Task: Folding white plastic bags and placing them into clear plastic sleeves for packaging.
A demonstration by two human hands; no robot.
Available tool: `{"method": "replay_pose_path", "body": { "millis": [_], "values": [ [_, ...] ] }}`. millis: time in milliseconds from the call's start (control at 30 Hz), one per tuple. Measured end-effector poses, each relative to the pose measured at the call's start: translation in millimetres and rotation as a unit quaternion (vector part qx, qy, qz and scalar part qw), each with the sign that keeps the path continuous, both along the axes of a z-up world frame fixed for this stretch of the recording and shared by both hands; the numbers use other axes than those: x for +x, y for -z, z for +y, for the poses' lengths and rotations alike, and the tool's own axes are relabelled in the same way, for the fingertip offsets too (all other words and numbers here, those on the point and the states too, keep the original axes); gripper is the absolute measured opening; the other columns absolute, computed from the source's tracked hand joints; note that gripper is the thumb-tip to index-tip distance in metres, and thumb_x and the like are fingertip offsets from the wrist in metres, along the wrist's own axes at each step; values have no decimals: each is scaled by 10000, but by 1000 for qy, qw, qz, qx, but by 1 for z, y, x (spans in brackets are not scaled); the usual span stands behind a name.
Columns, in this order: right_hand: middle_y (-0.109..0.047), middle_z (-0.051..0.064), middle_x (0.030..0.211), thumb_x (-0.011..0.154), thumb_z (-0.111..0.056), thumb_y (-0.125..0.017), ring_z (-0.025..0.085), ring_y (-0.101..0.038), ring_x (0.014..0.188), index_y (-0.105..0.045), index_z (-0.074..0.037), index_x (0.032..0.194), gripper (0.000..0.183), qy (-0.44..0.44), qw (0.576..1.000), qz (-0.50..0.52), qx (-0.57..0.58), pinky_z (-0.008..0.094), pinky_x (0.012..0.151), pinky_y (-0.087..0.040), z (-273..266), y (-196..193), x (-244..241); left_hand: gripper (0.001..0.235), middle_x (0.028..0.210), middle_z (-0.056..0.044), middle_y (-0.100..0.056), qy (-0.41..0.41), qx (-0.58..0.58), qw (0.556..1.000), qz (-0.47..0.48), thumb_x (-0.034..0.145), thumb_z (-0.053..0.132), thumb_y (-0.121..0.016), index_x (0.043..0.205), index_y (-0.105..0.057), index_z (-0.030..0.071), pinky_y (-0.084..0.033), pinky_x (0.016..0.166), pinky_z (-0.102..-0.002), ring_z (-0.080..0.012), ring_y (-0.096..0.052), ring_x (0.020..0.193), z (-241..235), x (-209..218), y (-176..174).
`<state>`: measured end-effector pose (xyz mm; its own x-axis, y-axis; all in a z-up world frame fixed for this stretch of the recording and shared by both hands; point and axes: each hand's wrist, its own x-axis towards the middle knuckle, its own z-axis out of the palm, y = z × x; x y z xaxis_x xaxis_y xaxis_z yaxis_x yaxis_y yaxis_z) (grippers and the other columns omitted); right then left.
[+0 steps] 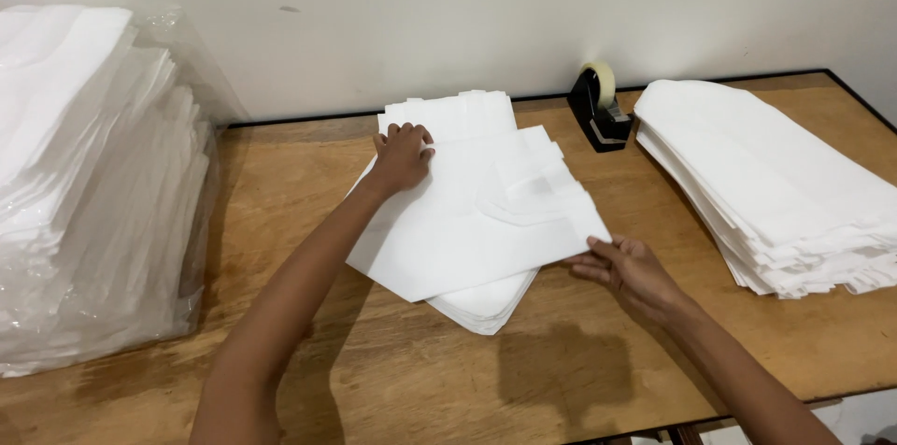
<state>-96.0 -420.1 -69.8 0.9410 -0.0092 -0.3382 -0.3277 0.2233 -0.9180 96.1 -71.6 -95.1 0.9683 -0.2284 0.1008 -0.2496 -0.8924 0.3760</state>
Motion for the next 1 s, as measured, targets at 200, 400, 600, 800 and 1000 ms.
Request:
{"method": "replay_pose_path", "body": {
  "millis": [200,400,600,800,1000],
  "values": [
    [-633,245,999,1029,-138,-538,371,-677,897,-510,164,1170,335,13,996,-71,-45,557,835,-572,3,-49,29,195,906,-118,-607,-4,-145,989,19,942,228,-584,1089,-587,100,-467,868,-505,-359,-631,967,19,-41,-62],
    [-520,135,1131,1062,-293,-544,238,-597,1009,-383,52,1421,523,-19,983,-118,-140,412,763,-603,14,-77,117,333,970,-114,-614,-67,-254,963,61,901,165,-584,1220,-513,105,-496,834,-425,-291,-625,945,51,-73,-73],
    [-596,155,1159,892,-207,-778,262,-634,1084,-331,20,1473,767,-81,981,-134,-116,414,881,-610,55,-64,174,241,941,-89,-539,-123,-380,916,47,898,132,-514,1129,-551,76,-459,790,-388,-267,-560,930,60,-93,-21],
    [-561,122,1281,928,-200,-700,170,-556,1122,-210,-2,1549,816,-100,983,-141,-62,338,993,-524,82,-57,169,233,888,-45,-563,-155,-373,911,75,894,149,-610,1120,-601,91,-515,668,-304,-166,-606,776,44,-113,0],
    [-410,211,1429,931,-282,-691,290,-425,1356,-276,-5,1511,765,-122,936,-154,-290,441,1140,-394,51,-20,157,625,1287,-230,-484,-145,-222,958,106,946,326,-590,1415,-293,40,-461,1026,-522,-399,-488,1297,33,-152,-58]
  ]
}}
